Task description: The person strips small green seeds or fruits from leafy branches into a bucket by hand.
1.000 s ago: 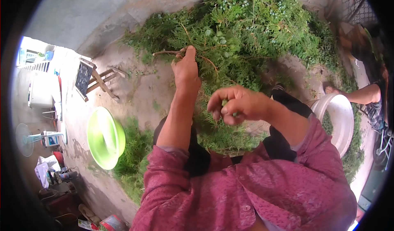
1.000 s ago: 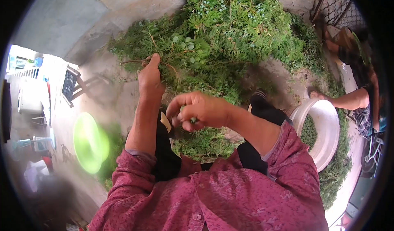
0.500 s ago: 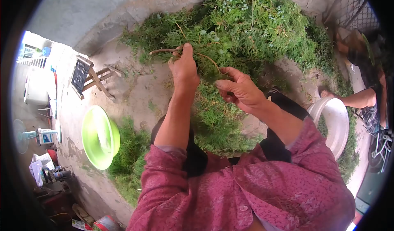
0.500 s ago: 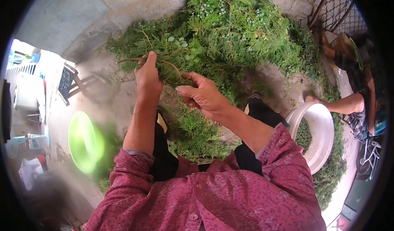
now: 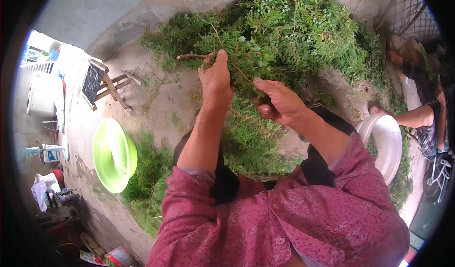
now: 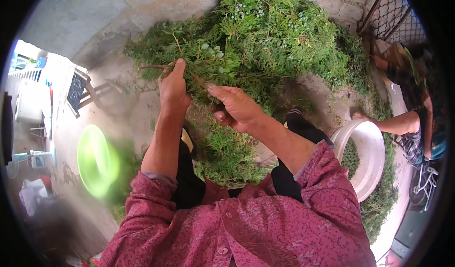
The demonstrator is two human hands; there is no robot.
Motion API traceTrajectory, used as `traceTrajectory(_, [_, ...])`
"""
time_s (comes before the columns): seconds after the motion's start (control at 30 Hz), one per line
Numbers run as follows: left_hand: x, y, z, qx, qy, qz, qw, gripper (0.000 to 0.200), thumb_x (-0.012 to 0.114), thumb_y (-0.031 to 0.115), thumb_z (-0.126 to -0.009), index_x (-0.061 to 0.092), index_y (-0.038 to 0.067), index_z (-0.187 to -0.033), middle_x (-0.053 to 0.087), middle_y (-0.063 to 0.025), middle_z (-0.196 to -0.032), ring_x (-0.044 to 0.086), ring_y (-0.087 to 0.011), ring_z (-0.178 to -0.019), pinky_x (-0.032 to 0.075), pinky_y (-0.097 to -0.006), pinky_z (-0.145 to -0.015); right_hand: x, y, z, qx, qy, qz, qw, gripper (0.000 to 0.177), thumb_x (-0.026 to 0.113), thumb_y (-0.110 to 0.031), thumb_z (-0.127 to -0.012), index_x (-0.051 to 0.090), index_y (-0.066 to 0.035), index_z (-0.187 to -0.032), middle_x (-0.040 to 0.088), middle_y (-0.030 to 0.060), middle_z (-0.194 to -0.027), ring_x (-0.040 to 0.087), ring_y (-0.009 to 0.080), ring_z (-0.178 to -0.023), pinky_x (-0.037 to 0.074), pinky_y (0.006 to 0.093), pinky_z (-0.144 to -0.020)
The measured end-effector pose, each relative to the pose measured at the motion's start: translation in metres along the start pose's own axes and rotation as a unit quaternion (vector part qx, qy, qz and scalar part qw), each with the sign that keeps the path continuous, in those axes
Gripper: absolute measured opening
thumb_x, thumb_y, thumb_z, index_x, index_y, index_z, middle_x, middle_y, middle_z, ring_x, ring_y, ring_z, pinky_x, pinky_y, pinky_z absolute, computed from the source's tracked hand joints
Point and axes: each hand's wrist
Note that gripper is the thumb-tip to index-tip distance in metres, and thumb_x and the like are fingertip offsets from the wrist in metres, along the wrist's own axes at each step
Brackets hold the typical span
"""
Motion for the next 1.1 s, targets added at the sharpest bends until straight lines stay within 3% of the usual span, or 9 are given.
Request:
traceTrajectory(0.13, [0.009,0.010,0.022,-0.040,-0.044,0.082,0.995,0.080,0.057,0.037,-0.080,0.014,-0.007,-0.131,0.036,-0.0182,-0.122,0.039,-0.0215,-0.108,0.035,-0.0350,-0.089,0.003,-0.006,0.008,0.073,-0.051,-0.050,0.995,0.021,0.050,-0.030,-0.088,0.051,-0.010,-0.080,0.051,0.0006,-0.064,0.040,0.0058,-0.040,0.031,0.0194,-0.037])
traceTrajectory(0.3, [0.005,-0.011,0.000,-0.056,0.026,0.016,0.998,0.081,0.060,0.034,-0.077,0.015,-0.006,-0.131,0.041,-0.0168,-0.117,0.043,-0.0233,-0.103,0.038,-0.0363,-0.083,0.012,-0.005,0.023,0.105,-0.059,-0.026,0.992,0.031,0.046,-0.036,-0.089,0.051,-0.009,-0.075,0.048,0.0010,-0.059,0.038,0.0056,-0.037,0.032,0.0208,-0.037])
traceTrajectory(0.53, [0.017,-0.005,0.014,-0.044,0.030,0.039,0.998,0.071,0.062,0.028,-0.076,0.024,-0.004,-0.125,0.044,-0.0146,-0.109,0.044,-0.0215,-0.097,0.038,-0.0353,-0.081,0.008,-0.010,0.028,0.145,-0.077,-0.044,0.985,0.031,0.047,-0.033,-0.088,0.052,-0.006,-0.073,0.050,0.0024,-0.057,0.039,0.0066,-0.035,0.033,0.0223,-0.035])
traceTrajectory(0.63, [0.019,-0.003,0.014,-0.024,0.041,-0.028,0.998,0.064,0.062,0.027,-0.075,0.028,-0.002,-0.121,0.046,-0.0133,-0.106,0.045,-0.0190,-0.093,0.042,-0.0344,-0.074,0.003,-0.008,0.029,0.171,-0.119,-0.069,0.976,0.031,0.045,-0.032,-0.088,0.053,-0.005,-0.075,0.049,0.0033,-0.055,0.038,0.0069,-0.034,0.032,0.0217,-0.034])
traceTrajectory(0.73, [0.009,-0.006,0.000,-0.071,0.077,0.029,0.994,0.053,0.061,0.027,-0.078,0.037,-0.003,-0.115,0.051,-0.0112,-0.098,0.051,-0.0179,-0.082,0.044,-0.0336,-0.064,0.001,-0.006,0.041,0.191,-0.192,-0.044,0.962,0.029,0.045,-0.028,-0.088,0.053,-0.003,-0.077,0.050,0.0045,-0.057,0.040,0.0073,-0.035,0.032,0.0199,-0.034])
traceTrajectory(0.8, [0.006,0.006,0.001,-0.064,0.046,0.152,0.985,0.014,0.055,0.016,-0.085,0.054,0.004,-0.093,0.057,-0.0079,-0.085,0.058,-0.0192,-0.073,0.049,-0.0333,-0.059,0.000,-0.007,0.041,0.207,-0.245,-0.013,0.947,0.026,0.045,-0.026,-0.088,0.054,-0.003,-0.079,0.052,0.0055,-0.060,0.043,0.0076,-0.038,0.033,0.0188,-0.035])
traceTrajectory(0.87, [0.011,0.014,0.012,-0.069,0.054,0.138,0.987,0.014,0.050,0.014,-0.088,0.052,0.002,-0.094,0.058,-0.0088,-0.086,0.058,-0.0206,-0.072,0.049,-0.0350,-0.061,0.002,-0.006,0.034,0.112,-0.121,-0.013,0.986,0.025,0.039,-0.017,-0.089,0.053,0.001,-0.080,0.057,0.0123,-0.070,0.051,0.0121,-0.044,0.039,0.0194,-0.037])
traceTrajectory(0.93, [0.010,0.008,0.010,-0.078,0.012,0.218,0.973,0.024,0.047,0.018,-0.089,0.051,-0.003,-0.100,0.058,-0.0116,-0.091,0.059,-0.0243,-0.077,0.049,-0.0401,-0.063,0.001,-0.020,0.035,0.099,-0.091,-0.018,0.991,0.017,0.043,-0.012,-0.086,0.054,0.001,-0.085,0.060,0.0129,-0.080,0.056,0.0122,-0.053,0.041,0.0182,-0.039])
traceTrajectory(1.1, [0.013,0.005,0.009,-0.104,-0.032,0.260,0.960,0.022,0.040,0.017,-0.091,0.049,-0.003,-0.098,0.056,-0.0142,-0.093,0.056,-0.0269,-0.082,0.047,-0.0415,-0.072,-0.009,-0.025,0.020,-0.024,0.003,0.161,0.987,0.012,0.060,-0.014,-0.080,0.058,-0.004,-0.088,0.061,0.0032,-0.076,0.054,0.0067,-0.056,0.036,0.0170,-0.040])
Point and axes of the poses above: each hand's wrist, its own z-axis away from the middle knuckle, its own x-axis out of the palm, y = z × x
